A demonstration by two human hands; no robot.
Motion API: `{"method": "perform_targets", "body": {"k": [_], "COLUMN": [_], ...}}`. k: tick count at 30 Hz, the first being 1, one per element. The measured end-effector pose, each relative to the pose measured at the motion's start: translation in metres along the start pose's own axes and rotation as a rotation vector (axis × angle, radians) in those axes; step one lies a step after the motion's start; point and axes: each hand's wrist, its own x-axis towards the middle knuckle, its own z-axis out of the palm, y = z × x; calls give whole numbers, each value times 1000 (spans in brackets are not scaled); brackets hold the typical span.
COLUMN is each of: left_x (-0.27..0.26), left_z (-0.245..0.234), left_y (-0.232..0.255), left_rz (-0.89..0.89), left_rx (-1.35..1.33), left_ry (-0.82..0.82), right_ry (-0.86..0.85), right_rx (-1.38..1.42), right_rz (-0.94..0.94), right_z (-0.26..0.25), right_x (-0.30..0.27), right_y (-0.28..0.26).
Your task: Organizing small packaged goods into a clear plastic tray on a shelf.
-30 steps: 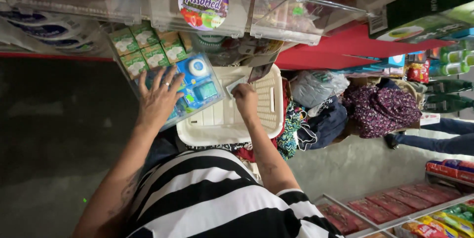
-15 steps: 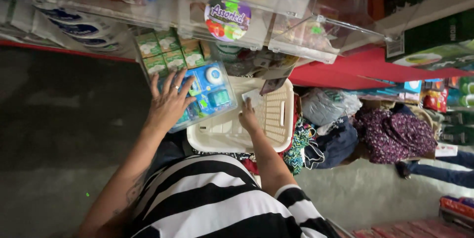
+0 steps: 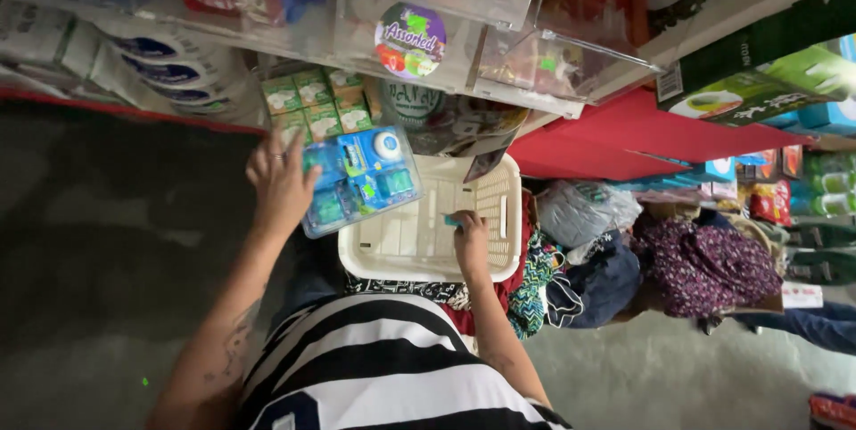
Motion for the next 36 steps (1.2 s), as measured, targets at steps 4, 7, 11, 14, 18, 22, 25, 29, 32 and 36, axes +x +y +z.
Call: {"method": "perform_targets", "body": {"k": [4,7,11,14,18,22,25,29,32,36], "left_x": [-18,-26,-32,-30,-11,0,9,28,45,44], "left_z": [23,25,-1,4,-2,-12,1,-54,-90,-77], "left_y": [-34,-36,-26,-34,-34,-49,-75,-63,-37,-21], "left_rz": [-60,-47,-42,24,67,160,270,136,177,312], "left_rx": [-253,-411,-436,-451,-270,-296,-492,-628,-827,-807], "left_ry": [31,37,-18,-13,-116,-174,-128,-331,-344,-336], "right_ry": [28,63,129,201,279,264,157,86,-43,-182], "right_rx": [35,-4,36,162,311,365,514,362,180,67], "right_rz": [-85,-241,-325,-306,-343,-298,-21,-108,-284,-414], "right_z": [-53,-100,-155,-156,-115,-60,-41,-42,-52,-51], "right_x": [16,40,56,62,72,85,96,101,106,106], "right_y": [-55,-96,-166,-202,-228,-241,-257,-283,-309,-324]}}
